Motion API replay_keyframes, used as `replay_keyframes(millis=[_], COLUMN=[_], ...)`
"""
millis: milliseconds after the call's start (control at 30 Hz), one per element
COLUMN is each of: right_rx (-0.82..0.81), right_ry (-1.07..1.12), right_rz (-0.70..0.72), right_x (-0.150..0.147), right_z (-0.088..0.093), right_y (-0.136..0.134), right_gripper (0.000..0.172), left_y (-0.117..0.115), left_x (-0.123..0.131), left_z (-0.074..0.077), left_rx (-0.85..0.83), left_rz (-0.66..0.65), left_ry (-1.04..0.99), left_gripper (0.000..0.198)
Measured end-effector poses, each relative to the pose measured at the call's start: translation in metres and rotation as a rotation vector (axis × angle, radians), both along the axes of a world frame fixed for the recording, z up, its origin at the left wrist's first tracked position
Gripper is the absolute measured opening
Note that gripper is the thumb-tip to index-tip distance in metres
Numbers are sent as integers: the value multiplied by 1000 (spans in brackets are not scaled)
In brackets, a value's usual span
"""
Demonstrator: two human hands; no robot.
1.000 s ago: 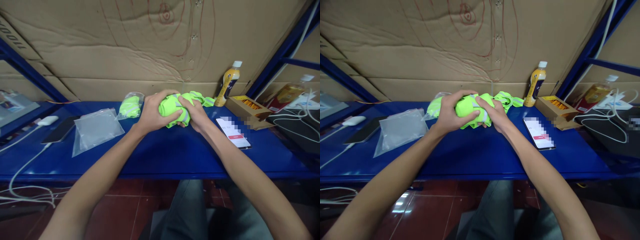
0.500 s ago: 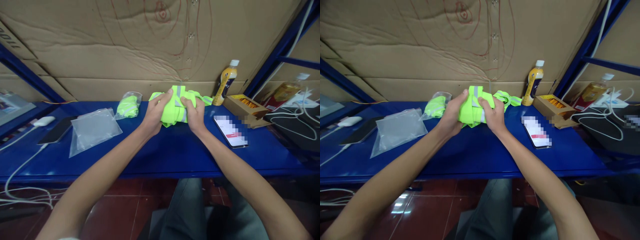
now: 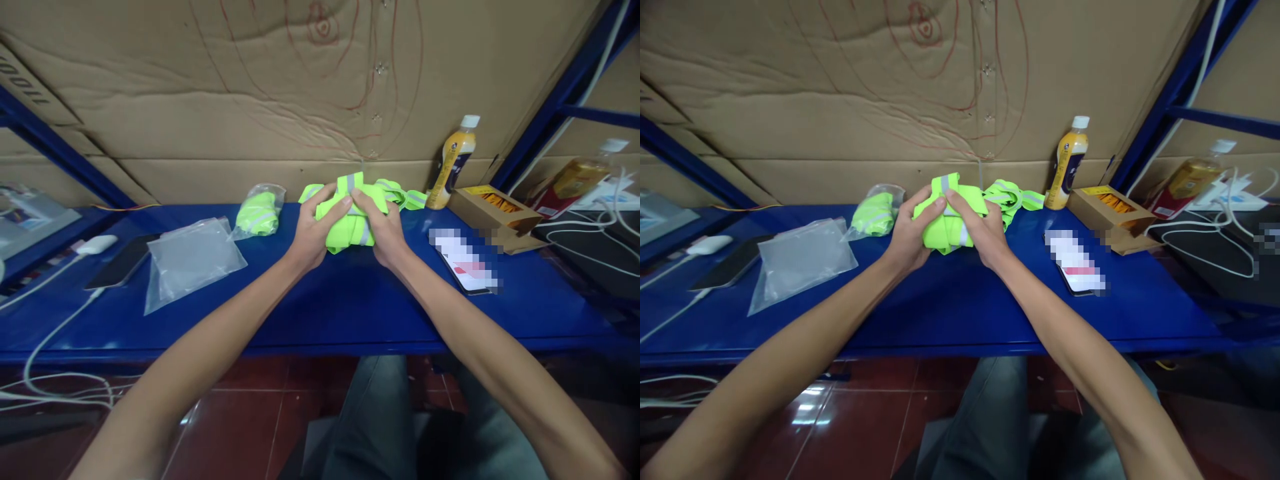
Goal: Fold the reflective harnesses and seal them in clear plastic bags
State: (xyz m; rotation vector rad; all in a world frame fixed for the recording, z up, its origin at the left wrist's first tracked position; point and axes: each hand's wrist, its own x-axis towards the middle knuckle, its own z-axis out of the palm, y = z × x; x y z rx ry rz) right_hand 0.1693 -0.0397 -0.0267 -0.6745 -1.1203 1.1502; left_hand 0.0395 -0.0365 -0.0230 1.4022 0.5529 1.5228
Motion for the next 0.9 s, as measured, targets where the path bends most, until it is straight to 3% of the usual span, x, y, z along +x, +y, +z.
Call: replay_keyframes(millis=[100, 167, 333, 400, 500, 733, 900], right_rx=[-56, -70, -113, -99, -30, 187, 332], right_ry=[61, 68, -20, -40, -58, -351, -491], right_rz=[83, 108, 95, 85, 40, -21, -234], right_x=[-3, -2, 4, 5, 6, 20, 21], right_z=[6, 8, 1, -2, -6, -6, -3], right_y=[-6, -6, -2, 1, 3, 8, 7], right_gripper=[55, 60, 55, 51, 48, 44, 39], left_y=[5, 10, 9, 4, -2, -5, -10], left_x=[0, -2, -19, -25, -29, -21, -13], left_z=[-4, -7, 4, 13, 19, 8, 11], left_rx=[-29, 31, 529, 747, 912, 687, 487], left_rz=[-23, 64, 596, 564, 357, 417, 511], left_ry=[21, 95, 541, 751, 973, 1109, 1168], left_gripper=[55, 63, 68, 76, 81, 103, 62])
